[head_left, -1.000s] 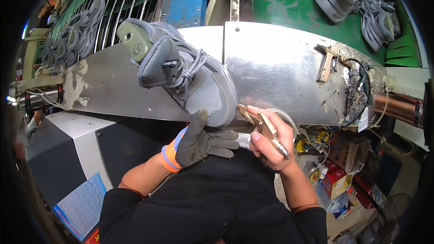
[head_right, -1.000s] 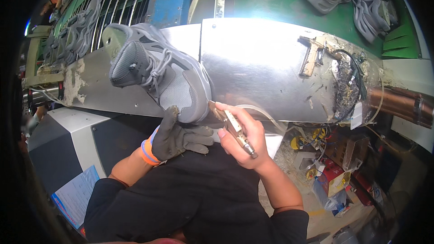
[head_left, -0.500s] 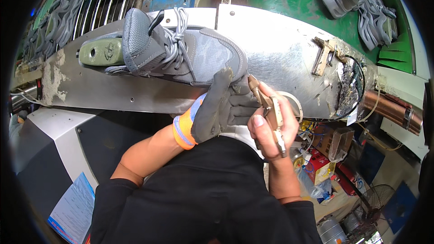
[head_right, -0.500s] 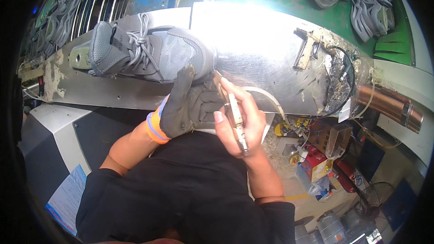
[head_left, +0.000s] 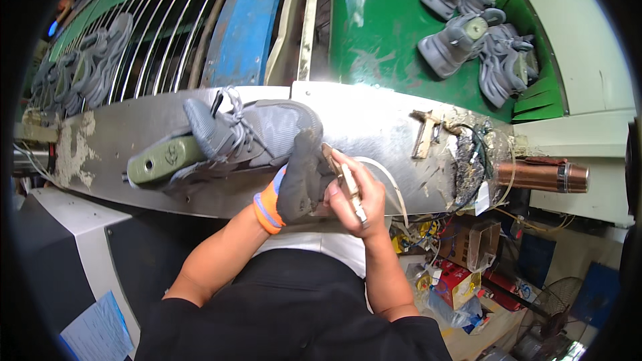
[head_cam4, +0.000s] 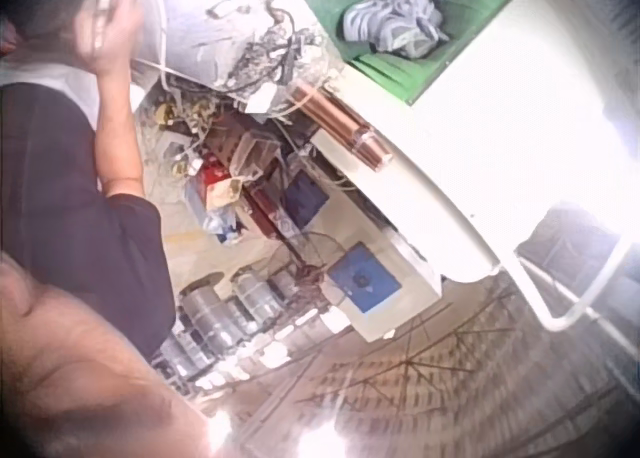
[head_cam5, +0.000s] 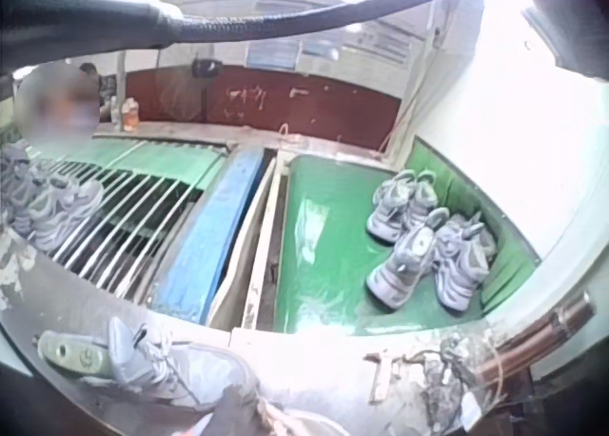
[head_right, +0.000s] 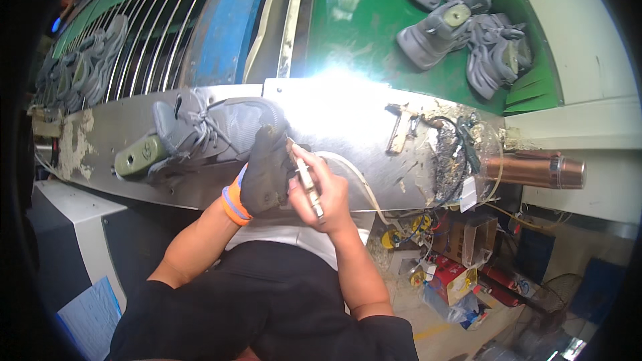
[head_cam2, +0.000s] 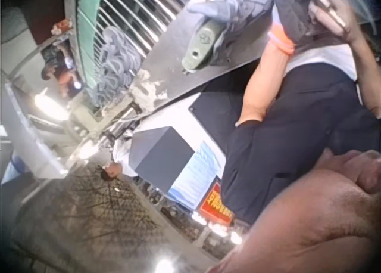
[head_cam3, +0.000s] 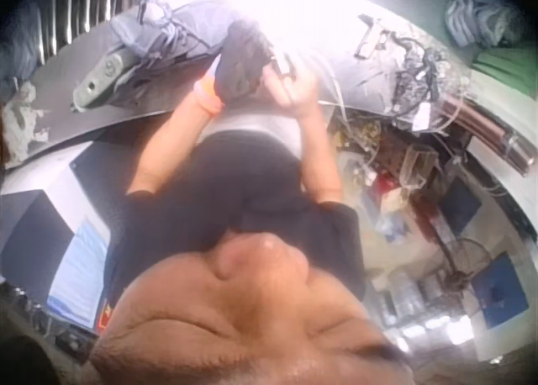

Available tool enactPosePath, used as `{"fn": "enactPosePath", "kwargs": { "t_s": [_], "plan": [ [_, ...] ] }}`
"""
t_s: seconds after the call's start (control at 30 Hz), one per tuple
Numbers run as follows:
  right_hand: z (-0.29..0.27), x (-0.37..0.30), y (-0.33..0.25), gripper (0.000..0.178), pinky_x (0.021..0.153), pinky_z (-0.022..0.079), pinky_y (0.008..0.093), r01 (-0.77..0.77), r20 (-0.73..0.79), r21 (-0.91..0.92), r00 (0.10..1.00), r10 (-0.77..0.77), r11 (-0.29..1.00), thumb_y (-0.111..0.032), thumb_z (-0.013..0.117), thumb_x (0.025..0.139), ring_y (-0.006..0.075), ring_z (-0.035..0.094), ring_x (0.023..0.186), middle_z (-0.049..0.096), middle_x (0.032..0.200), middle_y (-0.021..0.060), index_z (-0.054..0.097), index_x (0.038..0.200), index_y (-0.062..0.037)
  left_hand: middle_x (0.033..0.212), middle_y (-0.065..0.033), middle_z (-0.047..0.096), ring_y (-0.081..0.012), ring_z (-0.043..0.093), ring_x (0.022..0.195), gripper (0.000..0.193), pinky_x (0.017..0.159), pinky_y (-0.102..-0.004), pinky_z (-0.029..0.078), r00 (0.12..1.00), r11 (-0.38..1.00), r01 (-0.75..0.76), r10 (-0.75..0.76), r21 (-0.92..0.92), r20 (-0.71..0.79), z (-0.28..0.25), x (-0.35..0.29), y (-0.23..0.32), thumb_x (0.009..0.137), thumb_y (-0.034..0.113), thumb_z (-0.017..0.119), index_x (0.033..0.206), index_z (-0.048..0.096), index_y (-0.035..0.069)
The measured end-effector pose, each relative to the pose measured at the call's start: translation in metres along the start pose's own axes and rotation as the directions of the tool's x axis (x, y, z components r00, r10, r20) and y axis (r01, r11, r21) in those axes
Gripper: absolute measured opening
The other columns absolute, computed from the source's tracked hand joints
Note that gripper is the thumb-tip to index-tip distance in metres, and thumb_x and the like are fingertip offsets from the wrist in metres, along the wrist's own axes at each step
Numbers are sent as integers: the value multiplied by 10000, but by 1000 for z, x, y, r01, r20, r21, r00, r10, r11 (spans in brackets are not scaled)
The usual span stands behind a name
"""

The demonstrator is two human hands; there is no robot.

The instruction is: The person uses a handheld applicator tool to apply a substance, likely adhesive or finishing liquid, along the sole and seams of several grey sneakers, one by one, before placing each completed shoe onto a moving conveyor belt.

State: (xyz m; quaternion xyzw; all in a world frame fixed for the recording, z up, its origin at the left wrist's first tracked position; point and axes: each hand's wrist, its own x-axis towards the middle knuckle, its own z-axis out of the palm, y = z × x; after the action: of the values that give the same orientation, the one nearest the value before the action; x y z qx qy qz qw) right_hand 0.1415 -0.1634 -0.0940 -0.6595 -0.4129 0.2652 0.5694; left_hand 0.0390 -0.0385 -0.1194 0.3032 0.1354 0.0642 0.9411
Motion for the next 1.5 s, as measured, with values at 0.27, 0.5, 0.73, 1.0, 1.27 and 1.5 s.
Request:
{"fn": "enactPosePath", "kwargs": {
  "t_s": [0.27,0.5,0.73,1.0,1.27,1.5],
  "plan": [
    [-98,-23,21,545,535,504,253,35,-357,278,931,70,960,-110,554,853,138,605,599,620,716,93,429,1327,129,1275,-206,571,-312,547,1203,627,1047,-417,404,822,400,-506,493,764,286,16,-132,118,836,293,641,1357,471,-12],
    [-136,-34,42,643,571,499,318,152,-616,350,781,105,925,-174,565,852,182,566,582,573,686,95,342,1354,160,1229,-175,603,-243,576,1152,882,995,-356,435,889,-271,169,456,948,-28,-18,-167,174,645,262,871,1361,452,-37],
    [-138,-41,47,655,584,507,308,114,-585,349,802,121,930,-198,593,850,181,580,597,587,701,97,357,1345,159,1210,-135,614,-212,586,1037,583,923,-341,448,764,18,257,608,966,-214,17,-144,143,871,320,642,1324,517,-25],
    [-144,-44,57,541,614,527,321,158,-538,281,843,19,947,-107,553,877,180,606,642,611,741,111,393,1348,107,1153,-100,633,-184,615,997,427,854,-333,500,779,618,-253,586,745,-221,4,109,207,957,304,560,1270,571,14],
    [-141,-43,54,561,605,525,316,112,-571,349,813,117,930,-103,571,879,193,610,645,620,767,112,374,1355,120,1283,-172,582,-337,602,1109,508,955,-416,485,708,-487,355,697,798,111,56,434,204,864,264,593,1359,516,183],
    [-139,-39,49,590,614,533,325,116,-599,410,782,172,905,-110,569,864,193,609,636,617,742,118,356,1352,144,1383,-179,496,-358,454,1283,675,1084,-391,362,896,-491,90,420,866,146,-28,347,191,855,458,638,1381,460,75]
  ]
}}
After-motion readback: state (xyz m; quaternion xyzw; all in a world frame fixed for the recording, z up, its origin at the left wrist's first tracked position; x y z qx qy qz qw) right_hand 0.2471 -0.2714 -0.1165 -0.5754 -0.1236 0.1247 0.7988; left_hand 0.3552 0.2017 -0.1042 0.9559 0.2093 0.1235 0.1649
